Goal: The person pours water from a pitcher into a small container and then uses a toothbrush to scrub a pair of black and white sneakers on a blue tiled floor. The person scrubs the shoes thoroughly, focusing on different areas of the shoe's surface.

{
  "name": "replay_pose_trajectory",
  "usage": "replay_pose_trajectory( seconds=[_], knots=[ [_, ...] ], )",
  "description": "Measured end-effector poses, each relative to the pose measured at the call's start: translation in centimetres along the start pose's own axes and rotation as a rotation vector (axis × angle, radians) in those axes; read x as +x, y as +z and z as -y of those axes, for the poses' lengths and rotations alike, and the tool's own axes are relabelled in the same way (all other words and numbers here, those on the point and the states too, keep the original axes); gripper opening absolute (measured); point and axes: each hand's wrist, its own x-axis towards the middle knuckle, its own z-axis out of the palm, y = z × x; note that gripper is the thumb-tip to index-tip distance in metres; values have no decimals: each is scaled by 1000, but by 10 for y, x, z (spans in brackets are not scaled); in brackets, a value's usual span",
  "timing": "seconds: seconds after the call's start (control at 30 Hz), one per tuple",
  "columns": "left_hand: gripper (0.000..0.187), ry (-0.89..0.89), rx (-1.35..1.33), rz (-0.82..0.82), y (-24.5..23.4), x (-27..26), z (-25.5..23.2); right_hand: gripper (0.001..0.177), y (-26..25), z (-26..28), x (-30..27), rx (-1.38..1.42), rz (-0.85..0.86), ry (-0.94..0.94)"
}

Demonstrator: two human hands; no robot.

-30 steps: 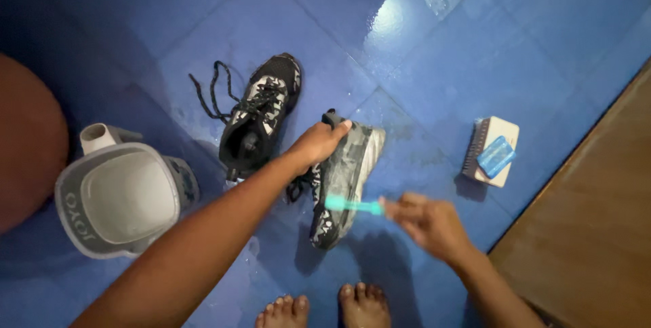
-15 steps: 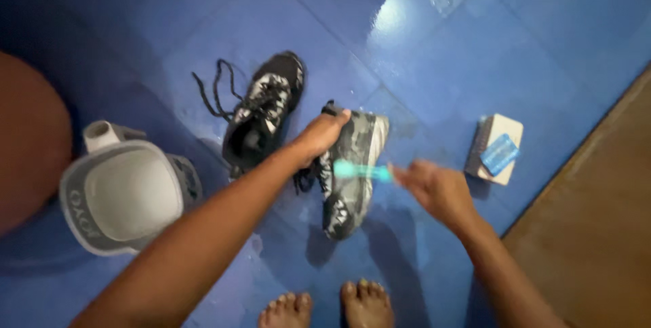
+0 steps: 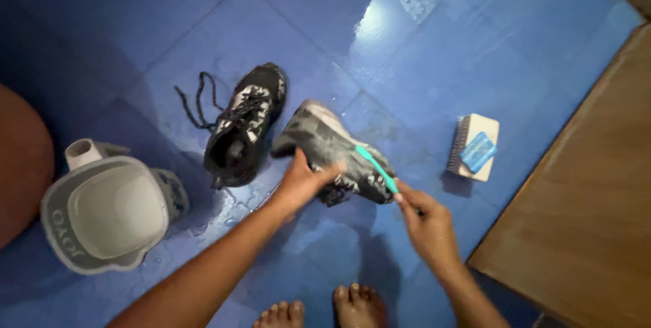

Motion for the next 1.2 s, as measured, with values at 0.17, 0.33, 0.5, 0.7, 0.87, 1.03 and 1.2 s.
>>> replay_pose_trajectory(
  seconds=[0.17,0.33,0.5,0.7,0.87,1.03,1.2],
  knots=[
    [71,-92,289,13,7,20,-9,40,10,27,-27,-205,-29,44],
    [74,-120,-202,-203,37,23,-23,45,-5,22,-42,-290,-108,-3],
    [81,-21,318,-104,37,14,-49,43,14,-3,-23,-337,-127,-43],
    [47,-77,656,5,50,94,-55,44,9,-15,-3,-380,-123,-46],
    [51,-232,302,14,47,89,-37,43,4,-18,-15,-259,-155,-13],
    [44,-292,-273,46,55,59,-11,42,30,-3,5,-133,-97,-158],
    [45,-247,-364,4,64,51,11,33,3,-2,11,-267,-106,-101]
  ],
)
